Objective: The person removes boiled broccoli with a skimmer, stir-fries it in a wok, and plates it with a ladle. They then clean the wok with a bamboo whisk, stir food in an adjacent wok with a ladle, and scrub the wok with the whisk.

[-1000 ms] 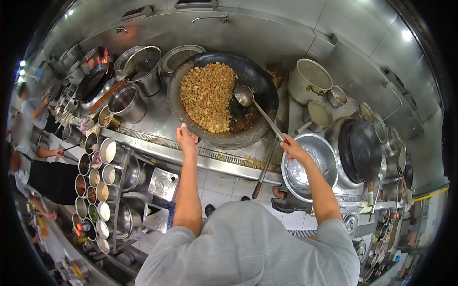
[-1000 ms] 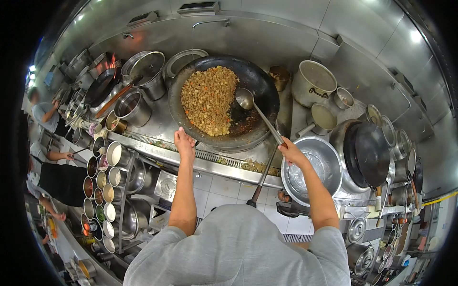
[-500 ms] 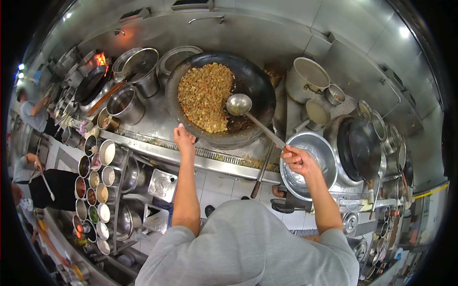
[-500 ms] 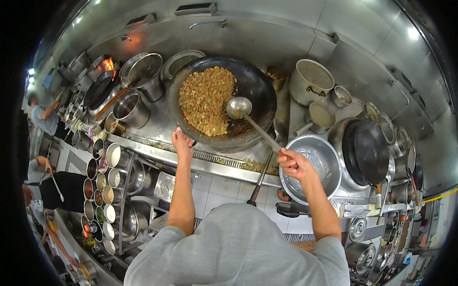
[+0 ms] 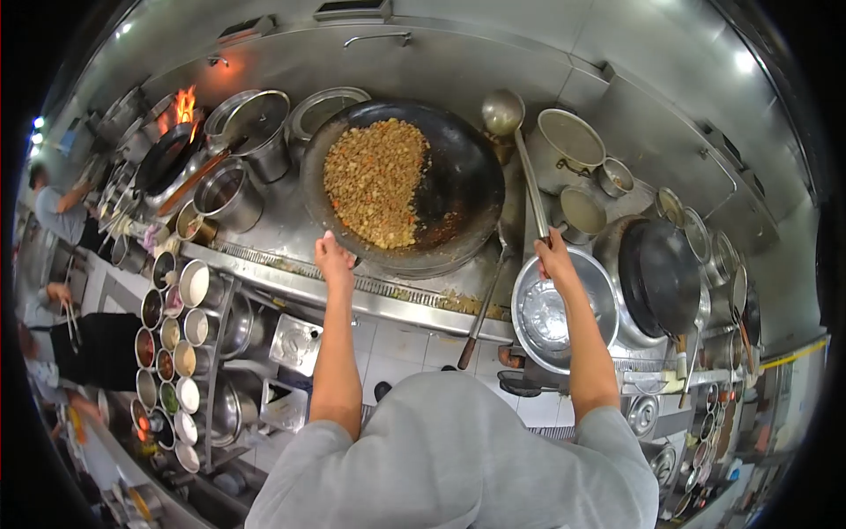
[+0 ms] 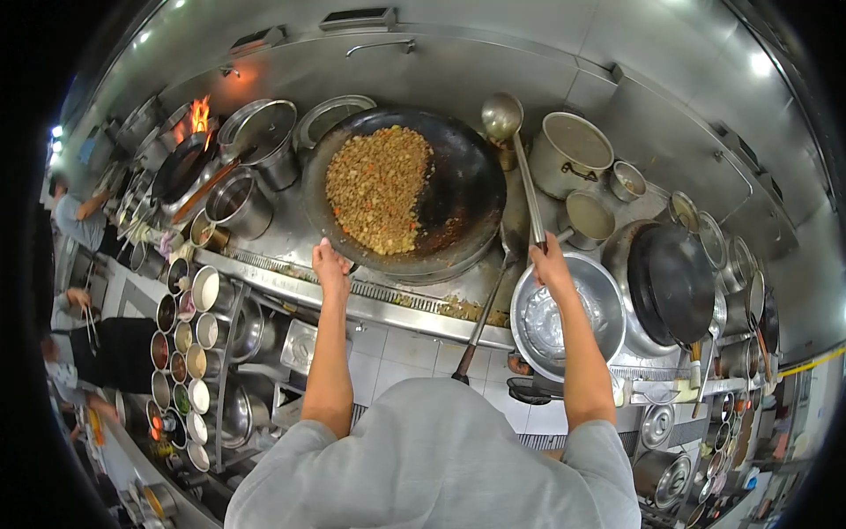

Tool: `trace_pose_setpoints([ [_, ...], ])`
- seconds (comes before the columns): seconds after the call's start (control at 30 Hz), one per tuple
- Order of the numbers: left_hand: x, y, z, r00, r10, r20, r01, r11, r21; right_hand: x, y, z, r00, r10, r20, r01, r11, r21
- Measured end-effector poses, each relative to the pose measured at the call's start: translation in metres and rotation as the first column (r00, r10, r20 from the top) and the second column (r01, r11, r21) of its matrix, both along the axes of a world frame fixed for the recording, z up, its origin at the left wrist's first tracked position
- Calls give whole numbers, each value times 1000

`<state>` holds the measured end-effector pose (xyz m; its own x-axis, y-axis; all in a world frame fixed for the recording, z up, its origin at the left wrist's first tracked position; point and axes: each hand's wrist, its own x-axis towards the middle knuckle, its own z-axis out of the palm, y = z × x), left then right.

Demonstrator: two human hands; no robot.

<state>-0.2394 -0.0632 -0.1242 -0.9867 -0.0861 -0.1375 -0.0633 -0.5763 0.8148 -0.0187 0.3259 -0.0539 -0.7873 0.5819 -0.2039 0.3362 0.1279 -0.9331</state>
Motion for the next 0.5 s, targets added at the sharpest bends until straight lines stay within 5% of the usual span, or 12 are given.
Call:
trace_pose_setpoints([
  [0.27, 2, 0, 5, 1000, 4, 17, -4, 1000, -14, 15, -8, -62, 965, 170, 202, -204, 965, 163],
  [0.33, 1, -1, 3, 1000, -16, 7, 16, 1000, 0, 6, 5, -88, 954, 280, 103, -296, 841, 453],
  [0.5, -1, 0, -1, 1000, -3, -3, 3, 1000, -10, 3, 5, -35, 872, 337, 355, -444, 850, 285],
])
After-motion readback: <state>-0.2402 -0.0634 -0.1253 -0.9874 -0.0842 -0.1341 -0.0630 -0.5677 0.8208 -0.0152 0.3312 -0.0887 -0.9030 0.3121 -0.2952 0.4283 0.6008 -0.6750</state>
